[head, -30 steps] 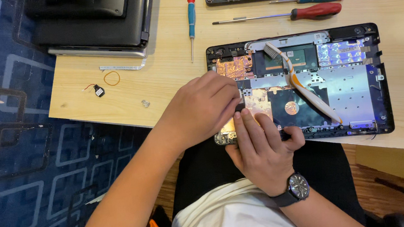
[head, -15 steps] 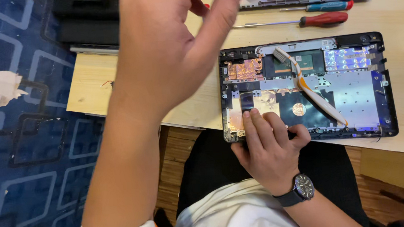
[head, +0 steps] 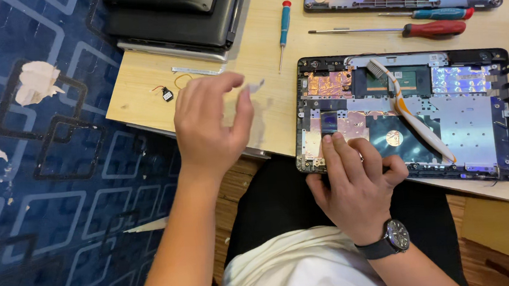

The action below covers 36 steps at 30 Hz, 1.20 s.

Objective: The person cleans the interior of a disassembled laptop using a toothbrush, then places the motherboard back into the chassis. The person uses a toothbrush to scrub the laptop's internal frame and later positions the motherboard into place.

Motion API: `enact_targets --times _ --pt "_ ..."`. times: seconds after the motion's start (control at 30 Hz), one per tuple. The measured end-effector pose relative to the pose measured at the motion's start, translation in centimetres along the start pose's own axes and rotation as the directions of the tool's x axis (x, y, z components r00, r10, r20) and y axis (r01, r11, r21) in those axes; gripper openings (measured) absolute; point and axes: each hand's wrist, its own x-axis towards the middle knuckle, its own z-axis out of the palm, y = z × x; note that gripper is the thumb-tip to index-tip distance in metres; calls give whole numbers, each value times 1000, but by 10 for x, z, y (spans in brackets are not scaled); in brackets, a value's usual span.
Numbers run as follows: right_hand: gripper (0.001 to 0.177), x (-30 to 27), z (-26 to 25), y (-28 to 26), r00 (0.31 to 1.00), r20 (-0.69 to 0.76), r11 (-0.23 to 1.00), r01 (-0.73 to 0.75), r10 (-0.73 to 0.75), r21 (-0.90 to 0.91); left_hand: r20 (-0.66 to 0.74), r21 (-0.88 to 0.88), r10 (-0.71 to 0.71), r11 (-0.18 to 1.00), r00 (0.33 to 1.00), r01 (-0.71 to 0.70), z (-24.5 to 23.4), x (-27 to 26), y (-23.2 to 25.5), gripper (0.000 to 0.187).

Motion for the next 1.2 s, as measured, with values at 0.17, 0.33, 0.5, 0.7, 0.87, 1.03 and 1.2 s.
enact_targets --times 0.17,0.33,0.5,0.7,0.87,1.03,1.2 --pt "38 0 -1 0 1000 27 1000 0 1 -19 350 317 507 727 788 -609 1 -16 -29 15" --pt "37 2 -1 -1 1000 19 1000 -2 2 -15 374 206 416 834 829 -511 0 -18 -32 17" --pt "40 1 -1 0 999 45 1000 -12 13 -7 388 167 381 866 839 -471 3 -23 -37 15" --pt "38 2 -1 1 999 46 1000 -10 11 -13 473 244 351 829 808 -504 3 -37 -40 50" --pt "40 1 -2 1 997 75 1000 -15 16 -18 470 352 400 733 787 -583 5 -47 -38 70" --pt "37 2 -2 1 999 50 1000 -7 7 -5 491 360 414 705 767 -611 8 -34 -38 65" --pt "37 1 -1 2 1000 29 1000 -8 8 0 507 277 408 757 759 -592 6 -32 -40 65"
